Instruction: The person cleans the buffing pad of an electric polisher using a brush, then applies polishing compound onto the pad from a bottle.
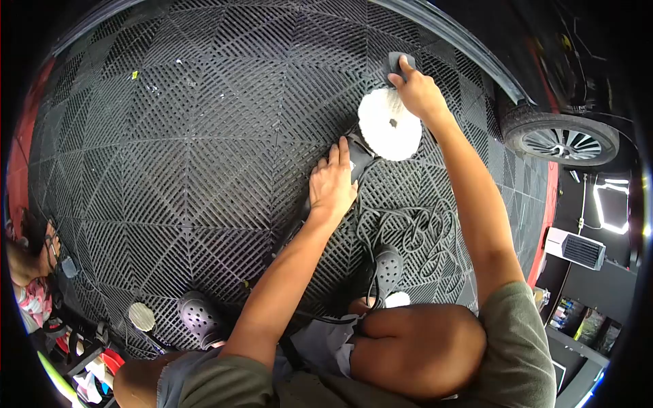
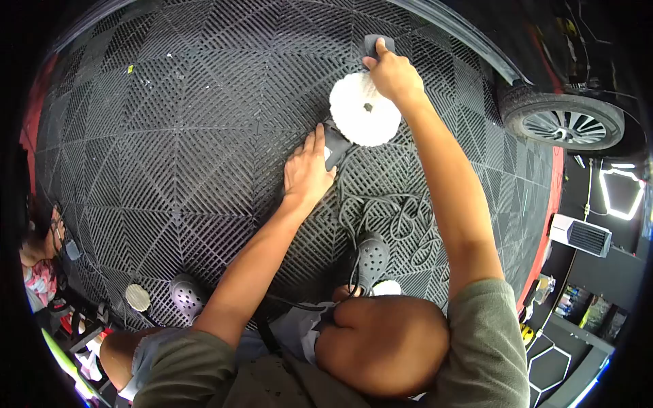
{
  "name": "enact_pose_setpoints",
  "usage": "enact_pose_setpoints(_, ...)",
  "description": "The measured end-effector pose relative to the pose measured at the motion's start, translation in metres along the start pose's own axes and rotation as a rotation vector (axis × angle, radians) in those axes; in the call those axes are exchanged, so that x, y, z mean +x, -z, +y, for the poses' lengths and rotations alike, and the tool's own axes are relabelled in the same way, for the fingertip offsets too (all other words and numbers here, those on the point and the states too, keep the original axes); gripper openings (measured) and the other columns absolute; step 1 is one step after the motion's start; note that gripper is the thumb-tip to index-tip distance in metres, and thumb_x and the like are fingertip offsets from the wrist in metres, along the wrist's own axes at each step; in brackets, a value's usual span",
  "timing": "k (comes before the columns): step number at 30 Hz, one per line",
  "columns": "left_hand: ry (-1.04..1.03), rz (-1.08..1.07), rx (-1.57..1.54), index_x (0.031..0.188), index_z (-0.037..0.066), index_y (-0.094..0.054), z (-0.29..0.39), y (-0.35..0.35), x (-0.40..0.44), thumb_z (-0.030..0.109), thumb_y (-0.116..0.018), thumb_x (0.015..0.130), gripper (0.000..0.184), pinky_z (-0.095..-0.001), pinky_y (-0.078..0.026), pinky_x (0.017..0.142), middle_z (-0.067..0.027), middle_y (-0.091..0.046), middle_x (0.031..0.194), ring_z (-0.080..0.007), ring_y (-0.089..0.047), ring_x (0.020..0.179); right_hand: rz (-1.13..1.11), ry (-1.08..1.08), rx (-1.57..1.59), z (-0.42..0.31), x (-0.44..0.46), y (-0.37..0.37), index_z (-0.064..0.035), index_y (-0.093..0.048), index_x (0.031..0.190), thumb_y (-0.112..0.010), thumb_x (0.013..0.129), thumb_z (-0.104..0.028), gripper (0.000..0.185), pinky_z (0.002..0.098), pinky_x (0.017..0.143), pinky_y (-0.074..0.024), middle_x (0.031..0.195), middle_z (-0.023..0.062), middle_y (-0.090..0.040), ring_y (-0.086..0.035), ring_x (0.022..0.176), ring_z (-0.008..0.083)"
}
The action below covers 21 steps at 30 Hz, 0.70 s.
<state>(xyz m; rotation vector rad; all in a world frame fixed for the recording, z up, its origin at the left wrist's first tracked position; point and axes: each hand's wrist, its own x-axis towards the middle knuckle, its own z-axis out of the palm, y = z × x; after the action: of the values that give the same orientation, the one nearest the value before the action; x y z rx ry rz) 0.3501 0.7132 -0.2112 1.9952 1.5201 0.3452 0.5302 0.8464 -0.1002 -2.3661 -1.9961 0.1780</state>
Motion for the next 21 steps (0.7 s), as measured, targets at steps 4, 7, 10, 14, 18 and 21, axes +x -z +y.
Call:
enact_pose_setpoints(4,0.012,-0.057,-0.035,0.155,0.002,-0.031,-0.005,0.006,0.005,0.027,-0.083,0.078,0.097,-0.0415,-0.056,0.095,-0.0181,-0.054,0.144,-0.0355,-0.066,0.110,-0.009,-0.018,0.180,-0.012,-0.037,0.030,-0.0022,-0.050,0.147,-0.056,0.102,-0.039,0.059,0.0506,0.086,-0.0547,0.097,0.0325,-0.070,-0.070,0.095,0.0456)
enact_pose_setpoints(7,0.005,-0.056,-0.041,0.155,0.001,-0.030,-0.006,0.006,0.004,0.027,-0.083,0.078,0.097,-0.0416,-0.056,0.095,-0.0180,-0.054,0.144,-0.0355,-0.066,0.111,-0.030,0.083,0.151,-0.013,-0.122,0.036,-0.0035,-0.050,0.148,-0.061,0.100,-0.037,0.060,0.0537,0.073,-0.0565,0.082,0.0316,-0.068,-0.071,0.079,0.0449)
enact_pose_setpoints(10,0.007,-0.041,-0.045,0.156,0.001,-0.030,-0.001,0.006,0.003,0.027,-0.083,0.078,0.097,-0.0417,-0.056,0.095,-0.0179,-0.054,0.143,-0.0356,-0.065,0.112,-0.137,0.028,-0.003,-0.027,-0.142,0.025,-0.0079,-0.047,0.150,-0.061,0.100,-0.037,0.060,0.0551,0.072,-0.0568,0.077,0.0298,-0.069,-0.070,0.076,0.0476)
enact_pose_setpoints(14,0.069,-0.033,-0.101,0.155,0.000,-0.030,0.001,0.004,-0.001,0.025,-0.084,0.078,0.097,-0.0405,-0.057,0.093,-0.0179,-0.055,0.140,-0.0345,-0.066,0.107,-0.081,0.048,0.014,-0.016,-0.077,0.012,-0.0140,-0.049,0.149,-0.056,0.100,-0.044,0.058,0.0560,0.082,-0.0564,0.093,0.0318,-0.071,-0.070,0.090,0.0501)
enact_pose_setpoints(18,-0.047,-0.031,0.097,0.155,0.002,-0.031,0.006,-0.002,-0.006,0.025,-0.083,0.077,0.097,-0.0401,-0.056,0.094,-0.0159,-0.054,0.142,-0.0351,-0.065,0.111,-0.070,-0.041,-0.060,0.017,0.031,-0.002,-0.0088,-0.052,0.146,-0.053,0.102,-0.045,0.057,0.0516,0.098,-0.0514,0.114,0.0312,-0.069,-0.066,0.111,0.0465)
enact_pose_setpoints(21,-0.086,-0.044,0.054,0.156,0.004,-0.032,0.001,-0.006,-0.006,0.026,-0.083,0.077,0.096,-0.0391,-0.055,0.097,-0.0150,-0.054,0.143,-0.0340,-0.065,0.110,0.033,-0.079,0.095,0.007,-0.006,0.025,-0.0043,-0.048,0.149,-0.053,0.103,-0.042,0.059,0.0510,0.094,-0.0530,0.110,0.0327,-0.069,-0.068,0.107,0.0457)
